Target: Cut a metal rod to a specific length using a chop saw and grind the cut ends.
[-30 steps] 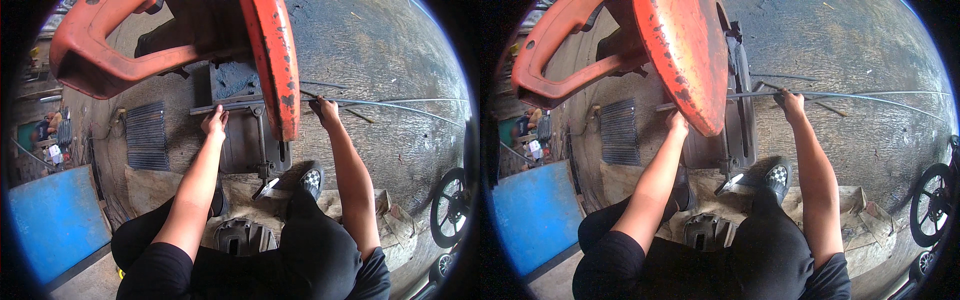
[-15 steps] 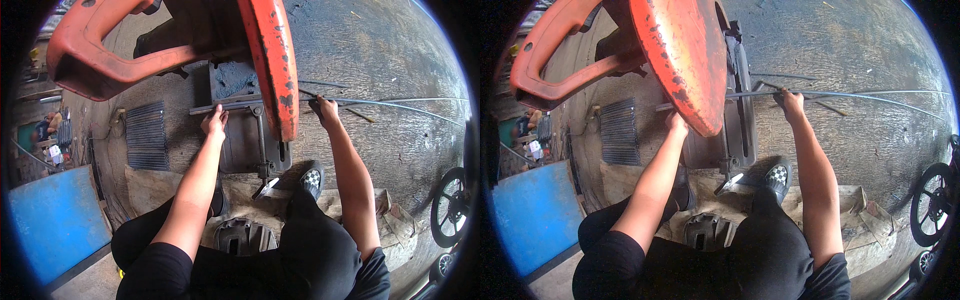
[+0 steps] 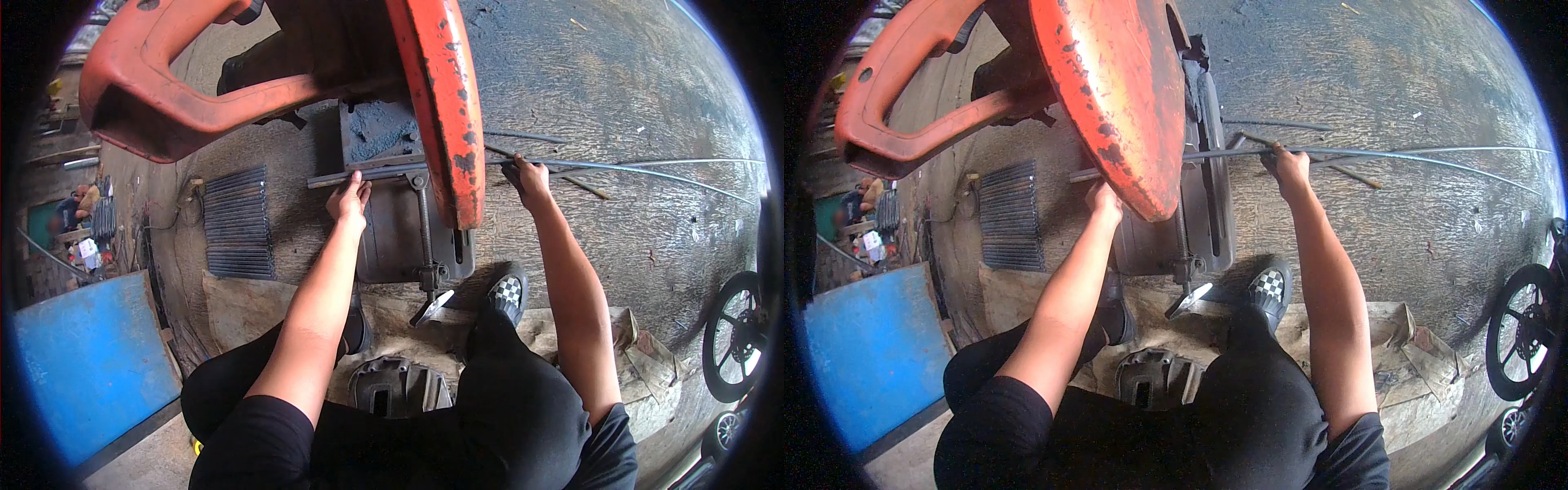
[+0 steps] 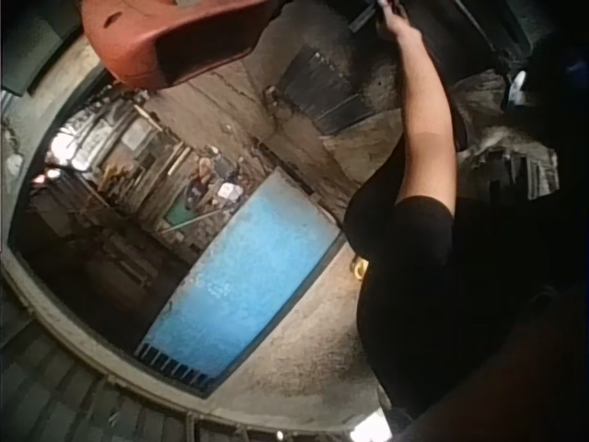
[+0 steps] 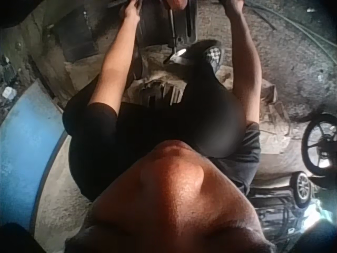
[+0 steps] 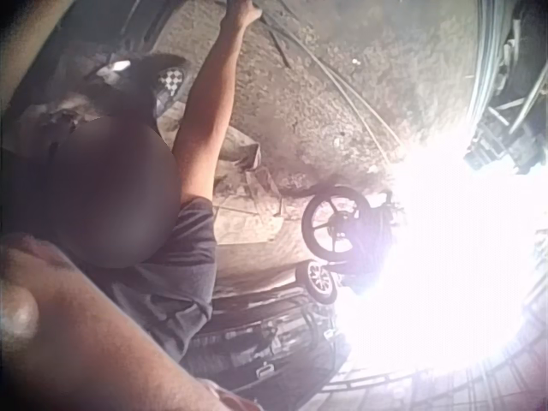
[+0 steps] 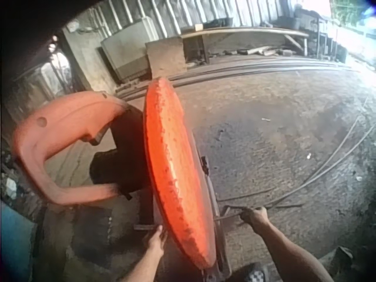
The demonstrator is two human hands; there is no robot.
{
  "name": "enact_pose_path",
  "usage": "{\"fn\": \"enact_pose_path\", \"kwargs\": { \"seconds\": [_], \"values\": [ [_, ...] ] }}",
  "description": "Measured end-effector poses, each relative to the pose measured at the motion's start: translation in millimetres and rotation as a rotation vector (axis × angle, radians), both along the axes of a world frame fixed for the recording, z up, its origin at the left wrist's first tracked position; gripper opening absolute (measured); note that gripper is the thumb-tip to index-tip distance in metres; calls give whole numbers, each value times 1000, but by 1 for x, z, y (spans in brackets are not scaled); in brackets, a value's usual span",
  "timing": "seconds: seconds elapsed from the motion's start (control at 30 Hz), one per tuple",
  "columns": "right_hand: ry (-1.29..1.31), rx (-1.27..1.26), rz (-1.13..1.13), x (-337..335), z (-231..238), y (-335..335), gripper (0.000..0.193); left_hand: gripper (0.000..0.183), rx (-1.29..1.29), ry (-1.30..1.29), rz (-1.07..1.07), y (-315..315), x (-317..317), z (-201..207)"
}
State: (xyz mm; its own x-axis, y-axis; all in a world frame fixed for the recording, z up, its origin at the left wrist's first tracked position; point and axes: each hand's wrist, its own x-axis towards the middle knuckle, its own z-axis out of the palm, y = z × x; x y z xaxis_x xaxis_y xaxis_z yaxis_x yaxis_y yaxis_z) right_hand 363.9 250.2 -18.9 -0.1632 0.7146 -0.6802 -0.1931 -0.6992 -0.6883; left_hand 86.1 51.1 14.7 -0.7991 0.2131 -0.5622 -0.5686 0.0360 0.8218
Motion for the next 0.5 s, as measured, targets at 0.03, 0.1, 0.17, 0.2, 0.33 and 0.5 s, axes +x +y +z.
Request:
{"fn": "enact_pose_path", "kwargs": {
  "seconds": [0.03, 0.1, 0.17, 0.2, 0.33, 0.5],
  "values": [
    [-14, 5, 24, 1, 7, -1, 24, 24, -2, -16, 0, -1, -1, -1],
    [-217, -3, 168, 5, 27, -1, 28, 24, 56, -42, 9, -1, -3, -5],
    [-305, -26, 388, 10, 57, 1, 36, 24, 28, -58, 7, -1, -5, -8],
    [-284, 11, 397, 10, 76, 4, 36, 24, -5, -57, 0, -1, -6, -9],
    [-739, 672, 591, 10, 193, 29, 34, 28, -18, -73, 42, 1, -6, -12],
    [-172, 1044, 444, -20, 376, 21, 39, 22, 57, -44, 45, 0, -2, -10]
  ]
}}
